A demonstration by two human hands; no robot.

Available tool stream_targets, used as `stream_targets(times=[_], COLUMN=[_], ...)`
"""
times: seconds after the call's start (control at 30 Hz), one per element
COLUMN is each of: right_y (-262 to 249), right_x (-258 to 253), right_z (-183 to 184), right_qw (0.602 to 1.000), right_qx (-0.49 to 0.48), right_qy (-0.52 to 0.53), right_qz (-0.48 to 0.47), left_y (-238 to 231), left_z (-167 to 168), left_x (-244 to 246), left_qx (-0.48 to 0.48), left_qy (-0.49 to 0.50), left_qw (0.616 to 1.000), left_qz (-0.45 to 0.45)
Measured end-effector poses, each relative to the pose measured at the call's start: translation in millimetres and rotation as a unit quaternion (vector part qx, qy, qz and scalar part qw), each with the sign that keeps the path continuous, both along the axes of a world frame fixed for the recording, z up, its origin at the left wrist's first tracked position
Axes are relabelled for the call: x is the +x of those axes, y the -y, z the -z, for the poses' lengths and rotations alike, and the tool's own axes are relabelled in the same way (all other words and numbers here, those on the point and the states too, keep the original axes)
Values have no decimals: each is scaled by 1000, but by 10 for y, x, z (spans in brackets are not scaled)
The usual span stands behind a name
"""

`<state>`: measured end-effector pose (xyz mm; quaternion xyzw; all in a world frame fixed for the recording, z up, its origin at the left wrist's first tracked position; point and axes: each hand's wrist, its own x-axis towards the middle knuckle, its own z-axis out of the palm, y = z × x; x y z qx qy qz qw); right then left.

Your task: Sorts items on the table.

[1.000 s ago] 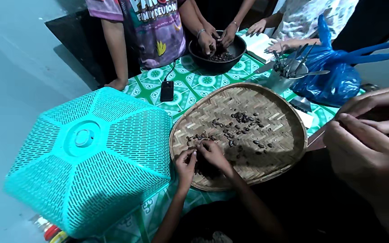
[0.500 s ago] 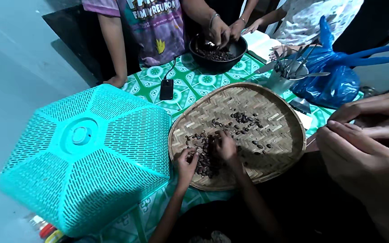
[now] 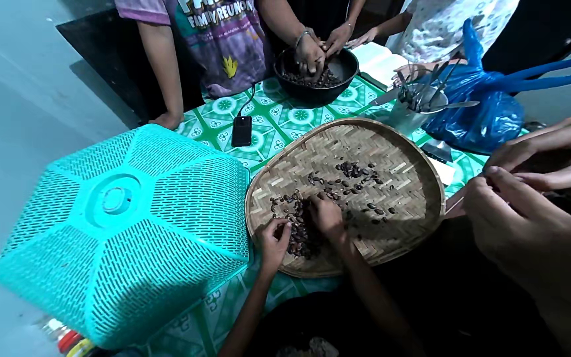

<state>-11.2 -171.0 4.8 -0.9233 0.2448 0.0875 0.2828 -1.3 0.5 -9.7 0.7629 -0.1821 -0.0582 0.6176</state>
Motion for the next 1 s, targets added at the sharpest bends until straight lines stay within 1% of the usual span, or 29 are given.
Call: stream_targets(times=[0.2, 0.3, 0.37, 0.43, 0.5, 0.57, 0.7, 0.8, 1.0], right_y=[-6, 6, 15, -19, -127, -259, -440, -429, -357], right_x=[-7, -41, -58, -58, -50, -37, -18, -14, -44], right_z=[-1, 28, 56, 83, 61, 46, 23, 31, 21], right_qw=[1000, 998, 990, 975, 959, 943, 925, 919, 912], right_qx=[2, 20, 59, 112, 171, 222, 279, 304, 332], right_qy=[5, 59, 128, 192, 223, 239, 241, 234, 220], right_qz=[1, -2, -10, -26, -46, -65, -87, -92, -96], left_y=[-16, -25, -23, -24, -21, -12, -29, -27, -27], left_z=[-4, 29, 25, -26, -81, -81, -14, 20, 26], left_x=[-12, -2, 8, 11, 17, 24, 38, 38, 33], left_qx=[9, 12, 12, 24, 24, 9, -39, -69, -91], left_qy=[3, 10, 3, -27, -59, -60, -13, 9, -13], left_qw=[1000, 1000, 1000, 999, 998, 998, 999, 997, 996], left_qz=[1, -2, -1, 4, -1, -13, -32, -34, -15])
